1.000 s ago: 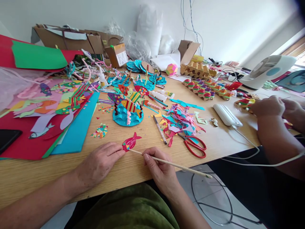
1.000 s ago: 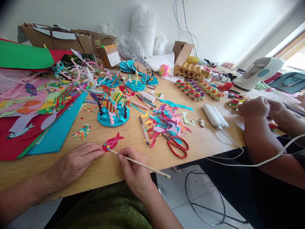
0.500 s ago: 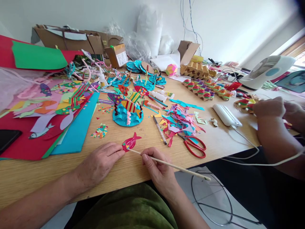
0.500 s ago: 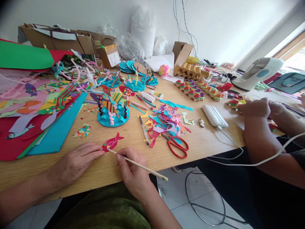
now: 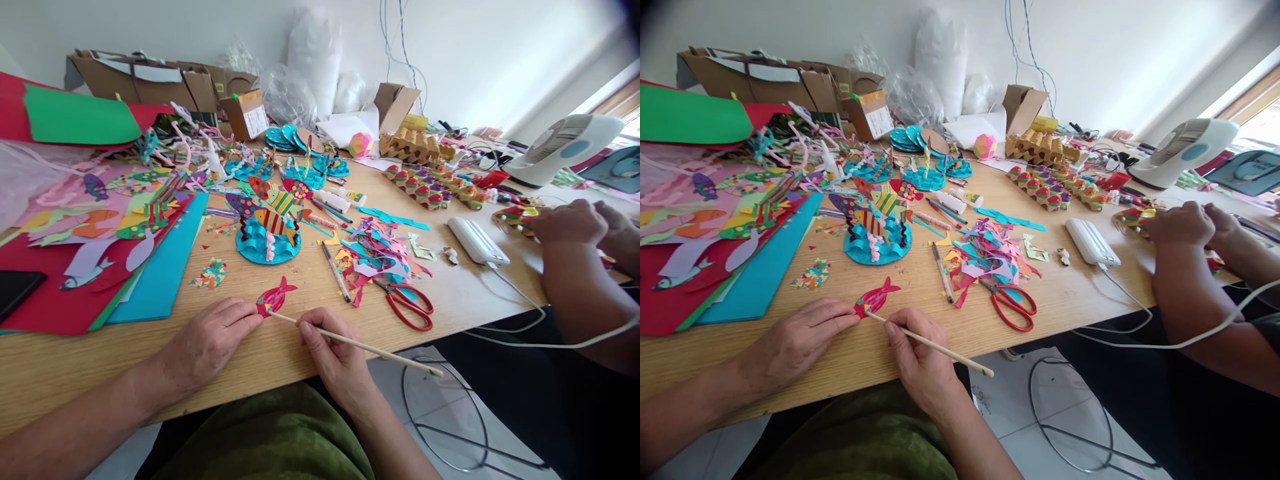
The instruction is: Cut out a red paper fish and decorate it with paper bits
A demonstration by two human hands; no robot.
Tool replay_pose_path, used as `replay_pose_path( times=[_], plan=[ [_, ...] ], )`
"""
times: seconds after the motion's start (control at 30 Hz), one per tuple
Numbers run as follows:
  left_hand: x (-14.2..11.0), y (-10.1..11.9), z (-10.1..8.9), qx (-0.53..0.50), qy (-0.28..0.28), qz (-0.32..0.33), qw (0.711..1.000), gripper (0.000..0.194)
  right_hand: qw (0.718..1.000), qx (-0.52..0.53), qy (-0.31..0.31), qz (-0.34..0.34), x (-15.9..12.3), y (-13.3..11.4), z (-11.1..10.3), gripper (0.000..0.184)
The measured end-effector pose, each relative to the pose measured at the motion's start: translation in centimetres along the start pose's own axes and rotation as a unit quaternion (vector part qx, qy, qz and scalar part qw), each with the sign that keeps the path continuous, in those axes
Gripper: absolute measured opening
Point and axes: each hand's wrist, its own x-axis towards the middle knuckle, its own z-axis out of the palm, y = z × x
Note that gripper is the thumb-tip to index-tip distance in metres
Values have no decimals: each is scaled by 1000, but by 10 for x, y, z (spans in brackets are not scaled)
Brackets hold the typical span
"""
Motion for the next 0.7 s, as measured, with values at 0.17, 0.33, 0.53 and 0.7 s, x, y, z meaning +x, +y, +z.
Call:
replay_pose_path(
  times=[0.17,0.33,0.53,0.7],
  plan=[
    [0,0,0,1,3,6,1000,35,999,22,31,20,-1,0,0,21],
    [0,0,0,2,0,3,1000,36,1000,6,13,15,-2,0,0,21],
    [1,0,0,11,4,10,1000,37,1000,-3,4,10,0,0,1,20],
    [0,1,0,9,3,5,1000,37,1000,-8,11,13,-1,1,1,19]
  ],
)
